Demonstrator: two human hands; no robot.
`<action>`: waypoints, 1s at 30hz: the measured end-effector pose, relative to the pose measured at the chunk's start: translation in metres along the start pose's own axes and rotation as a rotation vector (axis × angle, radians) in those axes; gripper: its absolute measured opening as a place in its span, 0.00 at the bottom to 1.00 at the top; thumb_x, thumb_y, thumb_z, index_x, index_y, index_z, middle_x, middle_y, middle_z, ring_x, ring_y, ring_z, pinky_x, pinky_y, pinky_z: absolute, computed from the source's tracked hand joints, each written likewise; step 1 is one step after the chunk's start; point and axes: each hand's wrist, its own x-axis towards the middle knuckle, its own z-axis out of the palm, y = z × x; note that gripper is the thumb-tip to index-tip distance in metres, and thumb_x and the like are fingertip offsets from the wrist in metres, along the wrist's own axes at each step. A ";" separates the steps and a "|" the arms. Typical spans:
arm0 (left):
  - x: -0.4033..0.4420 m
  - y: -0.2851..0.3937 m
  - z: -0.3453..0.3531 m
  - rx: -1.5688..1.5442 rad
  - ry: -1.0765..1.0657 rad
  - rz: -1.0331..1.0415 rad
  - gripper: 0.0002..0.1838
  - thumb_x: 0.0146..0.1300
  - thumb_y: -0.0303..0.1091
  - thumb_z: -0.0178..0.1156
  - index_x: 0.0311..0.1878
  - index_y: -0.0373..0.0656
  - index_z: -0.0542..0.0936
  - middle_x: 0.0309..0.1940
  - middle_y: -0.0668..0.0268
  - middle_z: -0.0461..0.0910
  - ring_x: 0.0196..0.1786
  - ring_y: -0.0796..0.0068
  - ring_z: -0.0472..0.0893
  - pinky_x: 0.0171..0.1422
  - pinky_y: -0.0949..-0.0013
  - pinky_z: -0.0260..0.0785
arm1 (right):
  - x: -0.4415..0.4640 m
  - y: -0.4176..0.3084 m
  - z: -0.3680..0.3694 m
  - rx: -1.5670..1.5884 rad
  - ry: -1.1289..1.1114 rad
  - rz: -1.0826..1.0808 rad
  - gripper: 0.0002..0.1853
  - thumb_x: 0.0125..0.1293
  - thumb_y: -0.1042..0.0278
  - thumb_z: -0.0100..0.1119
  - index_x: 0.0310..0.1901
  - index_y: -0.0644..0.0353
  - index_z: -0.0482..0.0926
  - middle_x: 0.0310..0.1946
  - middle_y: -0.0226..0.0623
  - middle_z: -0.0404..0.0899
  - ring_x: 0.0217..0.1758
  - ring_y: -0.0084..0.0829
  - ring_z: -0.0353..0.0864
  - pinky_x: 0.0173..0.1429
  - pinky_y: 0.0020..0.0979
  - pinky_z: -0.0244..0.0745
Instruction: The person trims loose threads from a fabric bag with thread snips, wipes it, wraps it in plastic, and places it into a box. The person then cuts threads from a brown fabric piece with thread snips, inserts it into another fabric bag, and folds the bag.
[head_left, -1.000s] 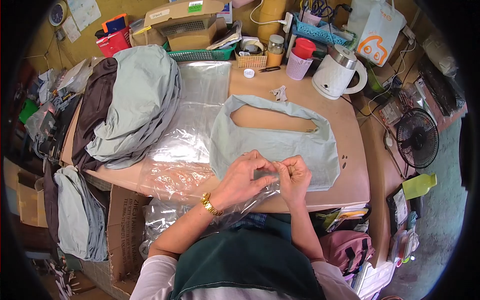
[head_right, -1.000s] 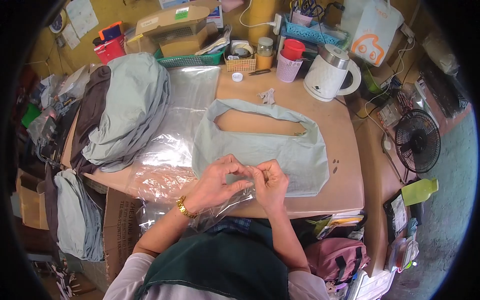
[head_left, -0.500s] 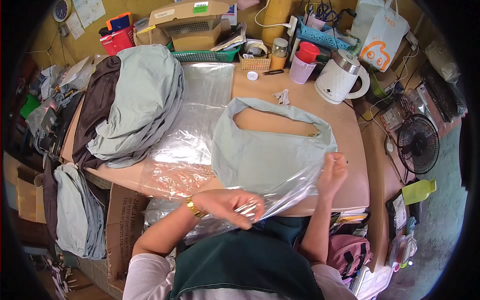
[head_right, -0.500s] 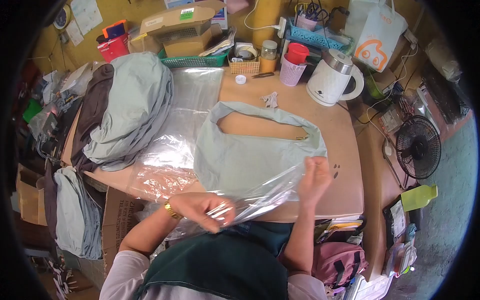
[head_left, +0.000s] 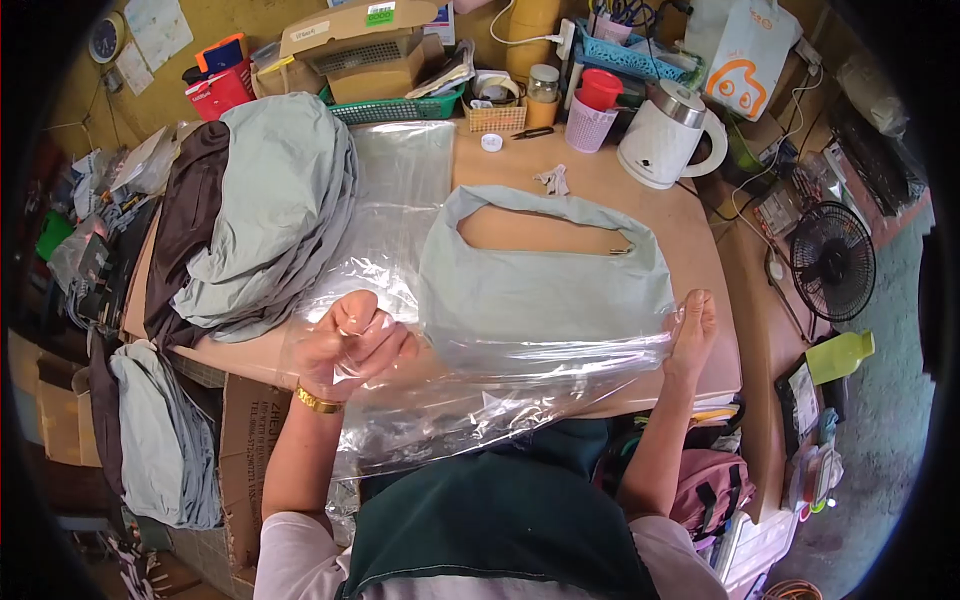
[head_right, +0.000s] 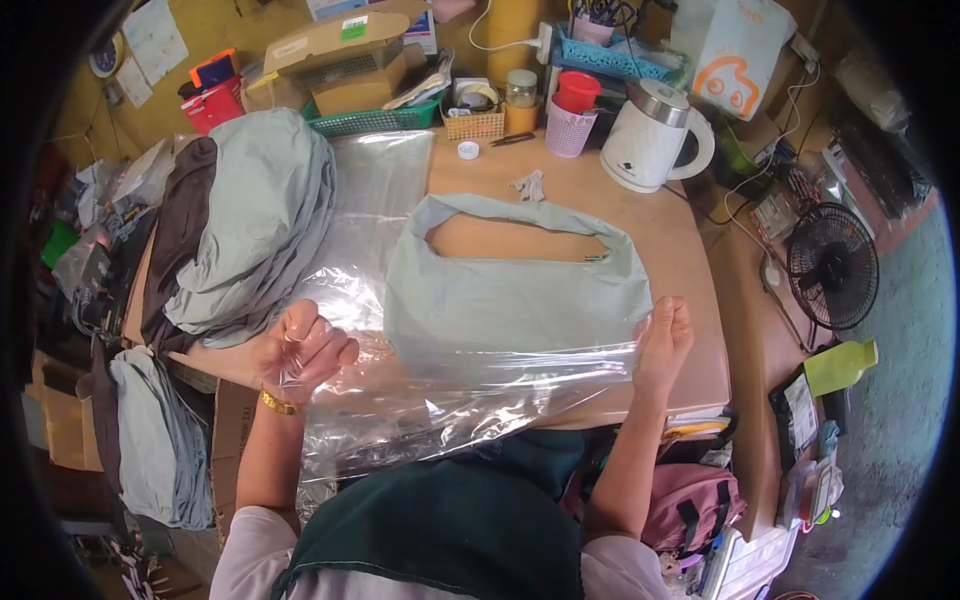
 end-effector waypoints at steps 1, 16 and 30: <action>0.002 0.003 0.001 0.058 -0.004 -0.031 0.11 0.57 0.33 0.67 0.40 0.43 0.76 0.17 0.78 0.63 0.19 0.84 0.60 0.36 0.66 0.60 | 0.000 0.005 -0.001 0.042 -0.010 -0.025 0.12 0.76 0.61 0.50 0.32 0.54 0.71 0.20 0.17 0.63 0.21 0.10 0.59 0.23 0.17 0.53; 0.016 0.031 0.000 0.702 -0.168 -0.430 0.11 0.69 0.37 0.59 0.44 0.38 0.77 0.37 0.69 0.74 0.35 0.85 0.70 0.37 0.78 0.63 | -0.027 -0.038 0.004 -0.025 -0.920 -0.091 0.21 0.70 0.51 0.58 0.33 0.65 0.79 0.23 0.28 0.76 0.24 0.18 0.71 0.29 0.19 0.65; -0.002 0.022 -0.001 0.904 0.228 -0.486 0.15 0.65 0.34 0.60 0.51 0.37 0.78 0.46 0.64 0.79 0.45 0.75 0.77 0.52 0.70 0.70 | -0.029 -0.020 -0.020 1.187 -0.498 0.618 0.17 0.65 0.54 0.64 0.38 0.62 0.79 0.24 0.32 0.80 0.25 0.26 0.78 0.29 0.28 0.72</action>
